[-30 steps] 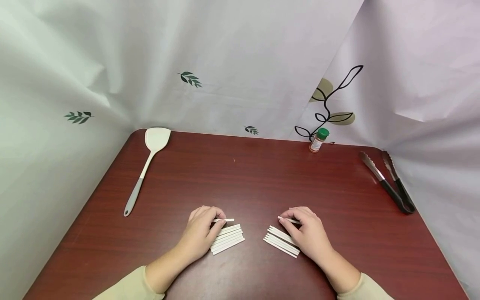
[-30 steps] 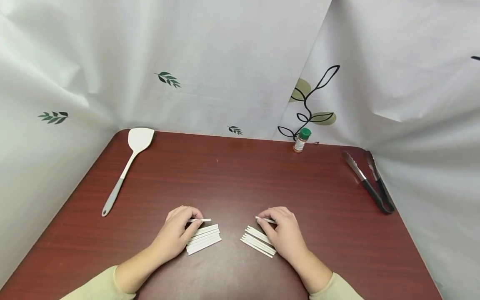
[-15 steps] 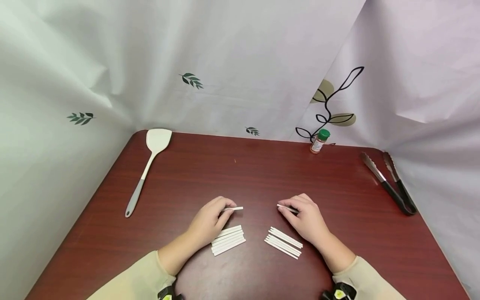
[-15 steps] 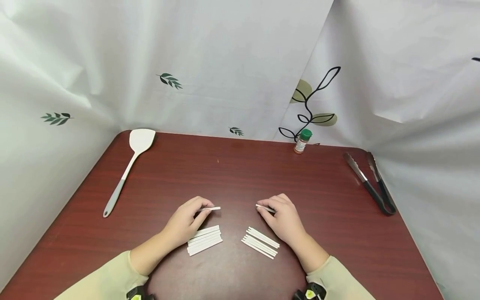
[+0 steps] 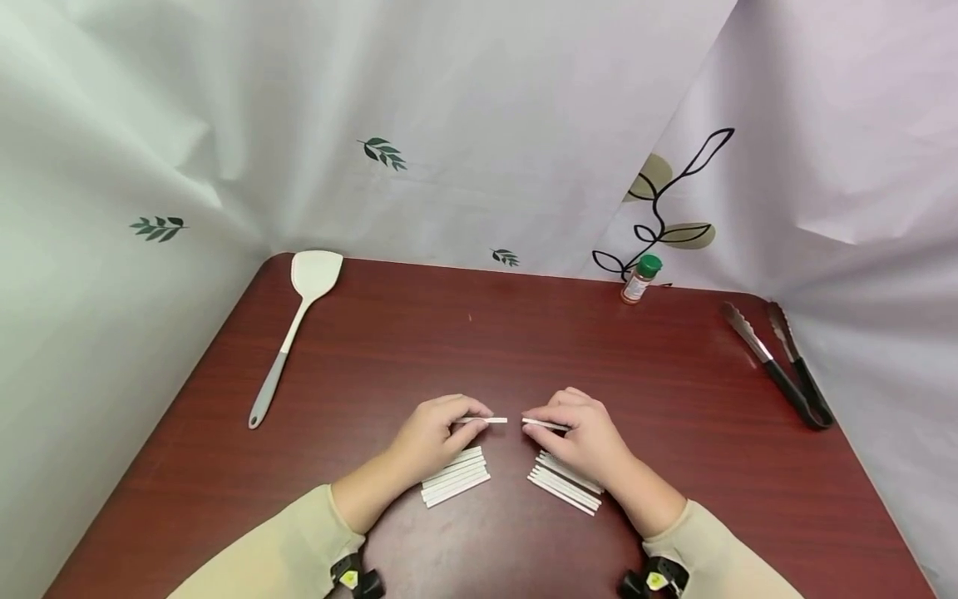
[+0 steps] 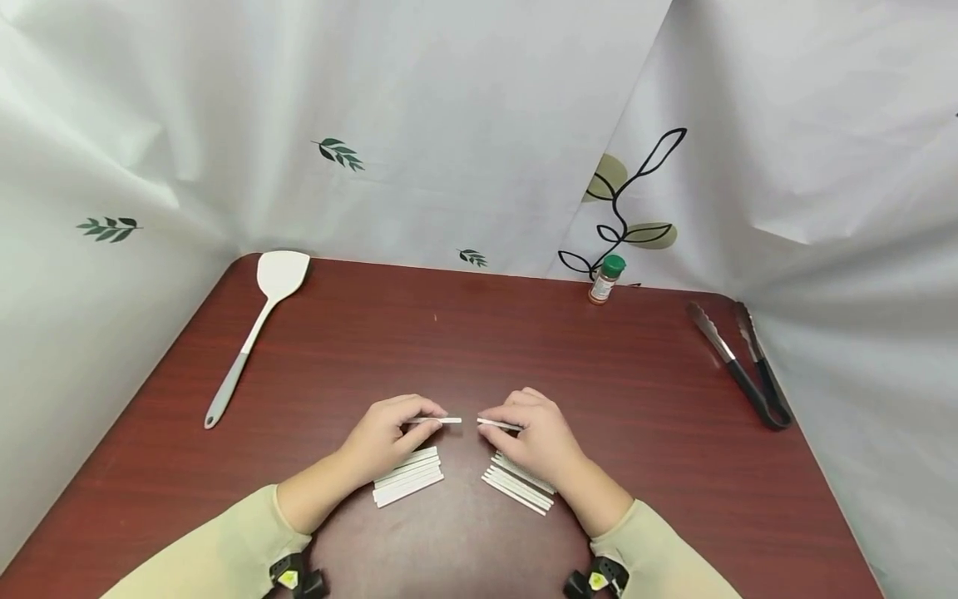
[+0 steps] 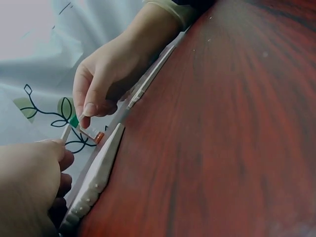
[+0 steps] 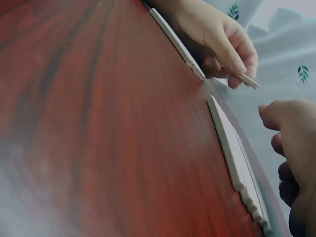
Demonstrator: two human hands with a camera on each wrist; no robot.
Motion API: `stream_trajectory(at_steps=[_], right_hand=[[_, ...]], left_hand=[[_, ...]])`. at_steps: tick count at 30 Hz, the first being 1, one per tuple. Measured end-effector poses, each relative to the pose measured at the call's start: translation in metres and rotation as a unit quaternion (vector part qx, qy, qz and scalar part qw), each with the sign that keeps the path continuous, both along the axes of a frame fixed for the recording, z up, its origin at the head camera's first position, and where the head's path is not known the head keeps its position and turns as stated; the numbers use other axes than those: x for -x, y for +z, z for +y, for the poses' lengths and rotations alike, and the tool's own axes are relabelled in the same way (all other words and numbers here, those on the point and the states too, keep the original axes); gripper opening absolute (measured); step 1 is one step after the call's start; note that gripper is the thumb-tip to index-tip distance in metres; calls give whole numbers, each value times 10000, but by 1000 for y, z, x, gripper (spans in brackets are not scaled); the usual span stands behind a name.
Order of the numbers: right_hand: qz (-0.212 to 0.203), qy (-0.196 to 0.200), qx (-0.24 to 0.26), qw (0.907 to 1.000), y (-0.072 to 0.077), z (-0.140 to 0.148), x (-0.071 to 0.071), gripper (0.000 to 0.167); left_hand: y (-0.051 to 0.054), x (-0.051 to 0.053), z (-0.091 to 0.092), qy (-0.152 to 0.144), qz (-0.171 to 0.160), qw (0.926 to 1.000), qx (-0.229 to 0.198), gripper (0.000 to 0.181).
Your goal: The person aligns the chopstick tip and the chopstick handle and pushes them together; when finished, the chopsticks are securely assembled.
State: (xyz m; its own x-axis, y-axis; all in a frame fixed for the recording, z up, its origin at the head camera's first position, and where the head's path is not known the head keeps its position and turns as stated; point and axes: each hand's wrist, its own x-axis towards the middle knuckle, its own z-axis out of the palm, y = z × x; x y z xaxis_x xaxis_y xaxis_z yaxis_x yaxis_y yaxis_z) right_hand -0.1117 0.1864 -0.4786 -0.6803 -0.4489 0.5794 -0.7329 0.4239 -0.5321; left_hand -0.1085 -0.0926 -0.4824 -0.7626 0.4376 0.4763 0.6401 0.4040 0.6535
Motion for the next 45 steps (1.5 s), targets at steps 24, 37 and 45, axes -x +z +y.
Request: stream_trajectory(at_steps=[24, 37, 45], right_hand=[[404, 904, 324, 9946, -4, -7, -10, 23], [339, 963, 337, 9942, -5, -8, -9, 27], [219, 748, 225, 9967, -5, -8, -10, 25]], left_hand=[[-4, -8, 5, -545, 318, 9980, -60, 8], [-6, -9, 3, -640, 280, 9975, -107, 11], [-5, -9, 3, -751, 351, 9965, -68, 13]])
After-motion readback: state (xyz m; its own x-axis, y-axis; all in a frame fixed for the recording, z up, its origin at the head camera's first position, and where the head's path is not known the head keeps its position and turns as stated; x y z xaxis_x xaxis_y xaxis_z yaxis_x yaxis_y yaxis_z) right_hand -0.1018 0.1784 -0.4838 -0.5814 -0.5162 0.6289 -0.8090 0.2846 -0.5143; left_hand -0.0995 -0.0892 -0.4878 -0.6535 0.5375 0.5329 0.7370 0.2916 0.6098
